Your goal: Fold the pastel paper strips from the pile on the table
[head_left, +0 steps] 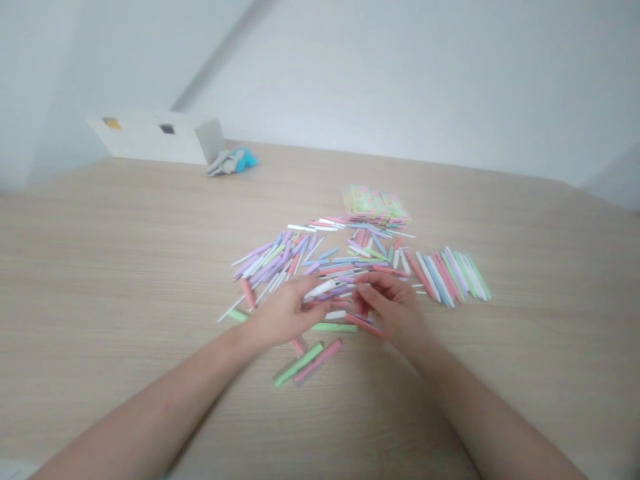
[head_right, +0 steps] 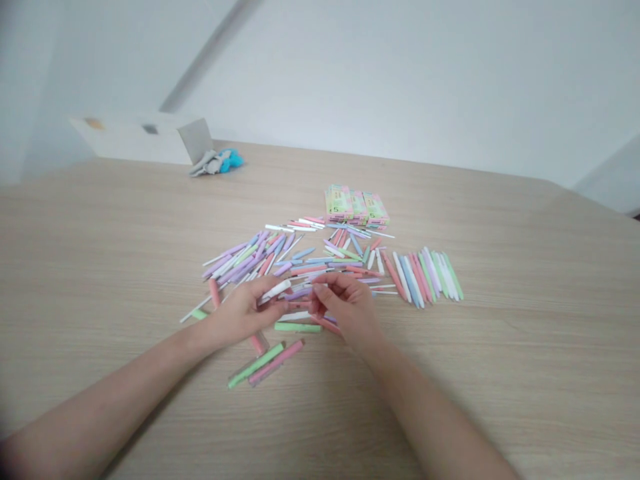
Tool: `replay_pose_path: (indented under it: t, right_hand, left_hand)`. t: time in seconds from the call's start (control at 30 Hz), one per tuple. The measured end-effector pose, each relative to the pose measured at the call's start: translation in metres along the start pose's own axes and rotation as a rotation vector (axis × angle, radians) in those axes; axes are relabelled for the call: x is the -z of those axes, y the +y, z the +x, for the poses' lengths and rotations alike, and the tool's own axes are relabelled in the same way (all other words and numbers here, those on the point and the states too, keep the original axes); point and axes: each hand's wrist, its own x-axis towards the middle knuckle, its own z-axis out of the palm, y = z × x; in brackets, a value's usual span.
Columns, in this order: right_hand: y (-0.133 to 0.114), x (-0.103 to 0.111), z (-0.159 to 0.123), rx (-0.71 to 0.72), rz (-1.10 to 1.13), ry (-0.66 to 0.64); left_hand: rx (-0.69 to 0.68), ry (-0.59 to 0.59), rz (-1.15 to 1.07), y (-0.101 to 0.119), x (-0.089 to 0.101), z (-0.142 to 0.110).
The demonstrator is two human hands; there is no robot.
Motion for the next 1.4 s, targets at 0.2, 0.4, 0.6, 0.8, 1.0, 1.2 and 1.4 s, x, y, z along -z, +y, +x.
replay_pose_path:
  t: [0.2, 0.4, 0.6, 0.8, 1.0, 1.2, 1.4]
  right_hand:
    - [-0.004, 0.005, -0.001, 0.071, 0.019, -0.036]
    - [0.003, -0.003, -0.003, -0.005, -0.054, -0.069]
    - [0.004, -0.006, -0.001, 0.009, -0.132, -0.100]
    - [0.005, -0.005, 0.001, -0.074, -0.044, -0.090]
    - [0.015, -0.003, 0.003, -0.138, 0.065, -0.141]
    - [0.019, -0.002, 0.004, -0.185, 0.163, -0.187]
    - [0.017, -0.001, 0.004, -0.196, 0.305, -0.275]
  left_hand:
    - [-0.095, -0.065, 0.149, -0.003, 0.004, 0.000]
    - [-0.116, -0.137, 0.271, 0.001, 0.005, -0.002]
    - [-0.136, -0.120, 0.234, 0.004, 0.006, -0.003]
    - [-0.148, -0.070, 0.197, -0.002, 0.006, -0.002]
    - [-0.171, -0.051, 0.189, -0.007, 0.005, 0.000]
    - [-0.186, -0.057, 0.182, -0.005, 0.006, -0.001]
    - [-0.175, -0.069, 0.200, -0.005, 0.008, -0.001]
